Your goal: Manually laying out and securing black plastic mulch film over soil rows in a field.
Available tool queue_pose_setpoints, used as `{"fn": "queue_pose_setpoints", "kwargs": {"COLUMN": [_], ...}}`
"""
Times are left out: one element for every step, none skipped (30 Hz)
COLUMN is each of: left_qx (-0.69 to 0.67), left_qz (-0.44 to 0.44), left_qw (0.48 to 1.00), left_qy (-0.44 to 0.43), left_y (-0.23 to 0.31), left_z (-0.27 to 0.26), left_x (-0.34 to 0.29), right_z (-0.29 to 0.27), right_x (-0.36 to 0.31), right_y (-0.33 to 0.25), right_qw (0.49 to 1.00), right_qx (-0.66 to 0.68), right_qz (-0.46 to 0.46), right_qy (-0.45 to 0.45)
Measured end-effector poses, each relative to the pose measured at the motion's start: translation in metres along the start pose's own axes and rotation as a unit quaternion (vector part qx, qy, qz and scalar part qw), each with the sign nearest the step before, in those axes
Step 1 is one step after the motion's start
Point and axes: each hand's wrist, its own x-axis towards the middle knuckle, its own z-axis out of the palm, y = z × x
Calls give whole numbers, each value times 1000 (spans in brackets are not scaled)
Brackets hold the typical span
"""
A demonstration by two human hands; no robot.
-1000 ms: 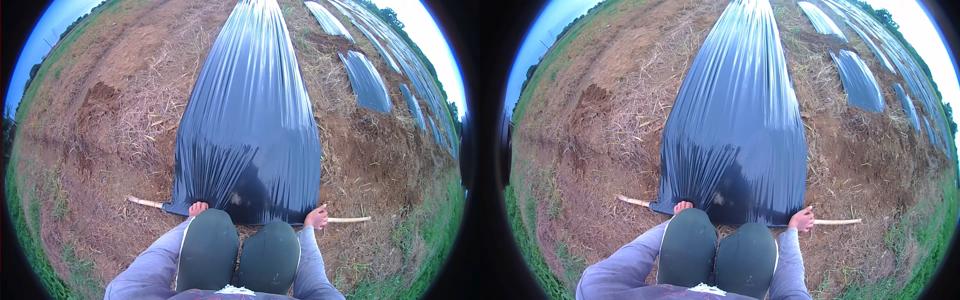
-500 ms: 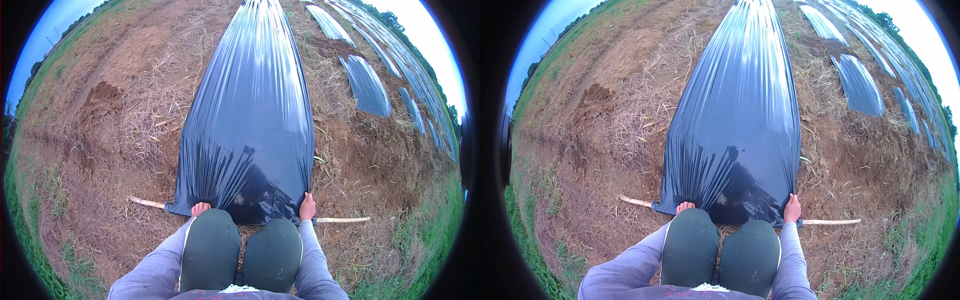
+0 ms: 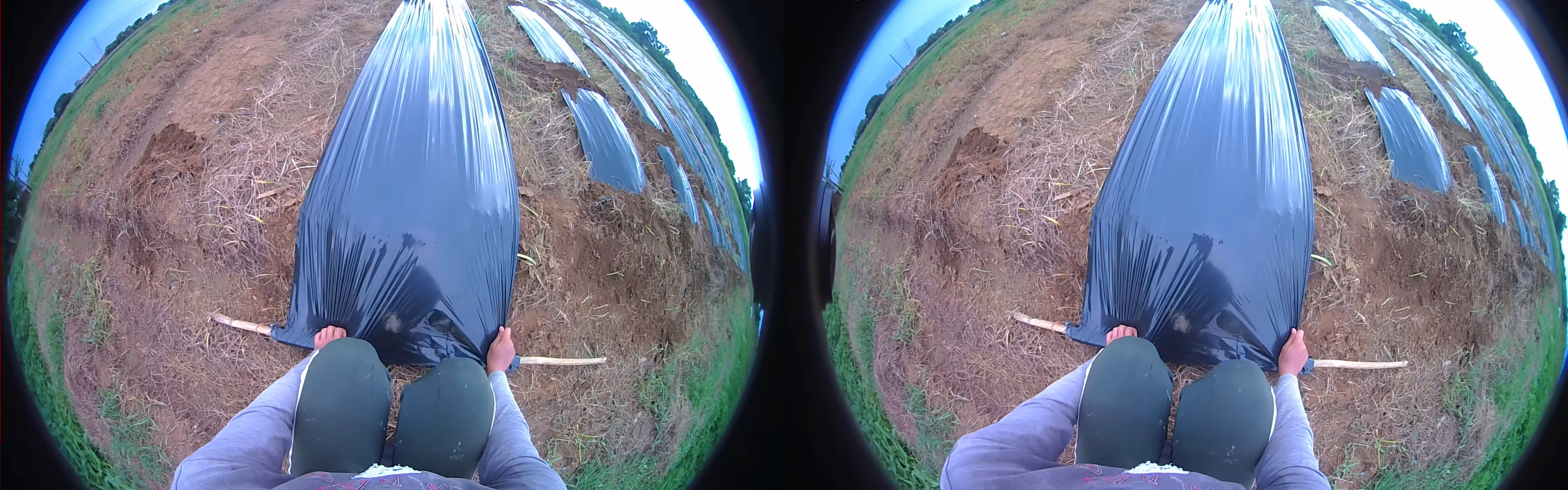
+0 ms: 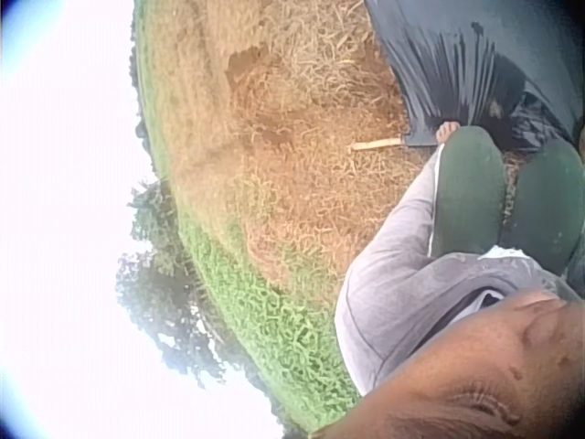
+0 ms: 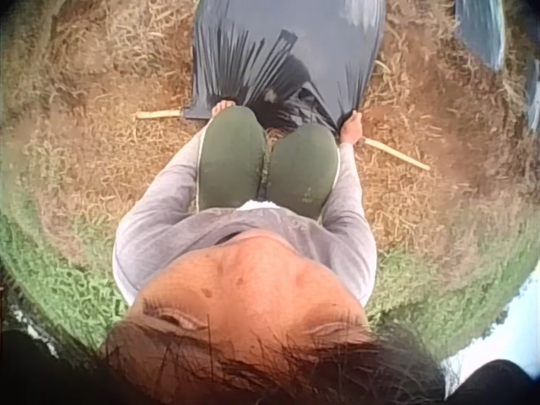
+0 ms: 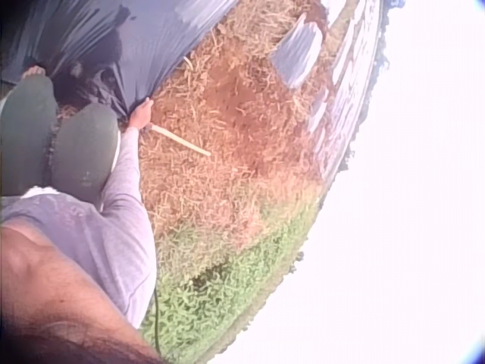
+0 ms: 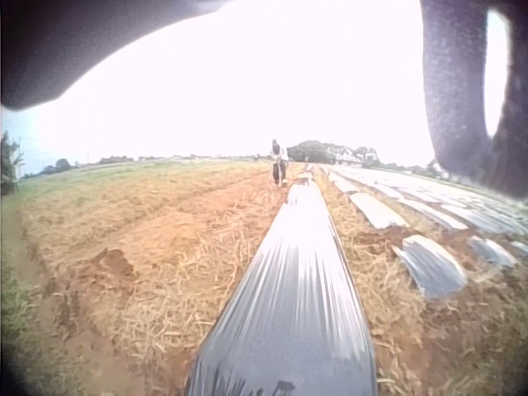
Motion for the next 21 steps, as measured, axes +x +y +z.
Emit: {"fn": "queue_pose_setpoints", "kwargs": {"left_qx": [-25, -60, -65, -55, -65, -84, -78, -87, -119, -99, -93, -108, -86, -66, -62, -75, -81, -60, -54, -63, -44], "left_qz": [-2, 1, -5, 8, -5, -2, -16, 2, -5, -11, -9, -5, -12, -18, -15, -4, -6, -11, 1, 17, 13], "left_qw": [1000, 998, 997, 998, 998, 996, 997, 995, 993, 995, 995, 994, 996, 996, 997, 997, 997, 997, 998, 998, 999], "left_qy": [-7, 28, 45, 0, 2, 42, 8, 44, 20, -26, -30, 2, -20, -60, -45, -4, -11, -39, -31, 6, -25], "left_y": [-1, -2, -2, -4, -3, -3, -3, -3, -3, -3, -3, -3, -3, -3, -3, -3, -4, -5, -6, -8, -9], "left_z": [1, 2, 4, 5, 7, 7, 8, 8, 7, 6, 5, 3, 2, 1, 0, 1, 1, 2, 3, 4, 4], "left_x": [-1, -2, -2, -2, -2, -4, -3, -3, -4, -3, -3, -2, -2, -1, 0, 1, 0, 1, 1, 1, 0], "right_z": [0, -1, -1, 0, 0, 0, 0, 1, 3, 4, 4, 6, 7, 8, 9, 10, 11, 11, 12, 13, 14], "right_x": [-1, 0, -1, -3, -1, -3, -2, -3, -4, -4, -5, -5, -6, -7, -5, -4, -4, -4, -3, -2, -1], "right_y": [2, 3, 3, 4, 5, 7, 8, 9, 9, 9, 10, 9, 9, 9, 9, 9, 9, 9, 10, 10, 10], "right_qw": [1000, 1000, 1000, 1000, 1000, 1000, 1000, 1000, 999, 999, 999, 999, 999, 999, 1000, 1000, 1000, 1000, 1000, 1000, 1000], "right_qx": [5, 1, -1, -8, -5, -6, -9, -17, -24, -23, -15, -9, 4, 6, -1, -10, 10, 13, 18, 24, 20], "right_qz": [-10, -11, -13, 2, -10, -19, -16, -19, -26, -23, -32, -35, -32, -33, -22, -10, -7, -10, -9, -7, -4], "right_qy": [7, 5, 4, -5, 4, 2, 5, 7, 5, 4, 16, 18, 11, 17, 13, 5, 9, 12, 14, 13, 9]}}
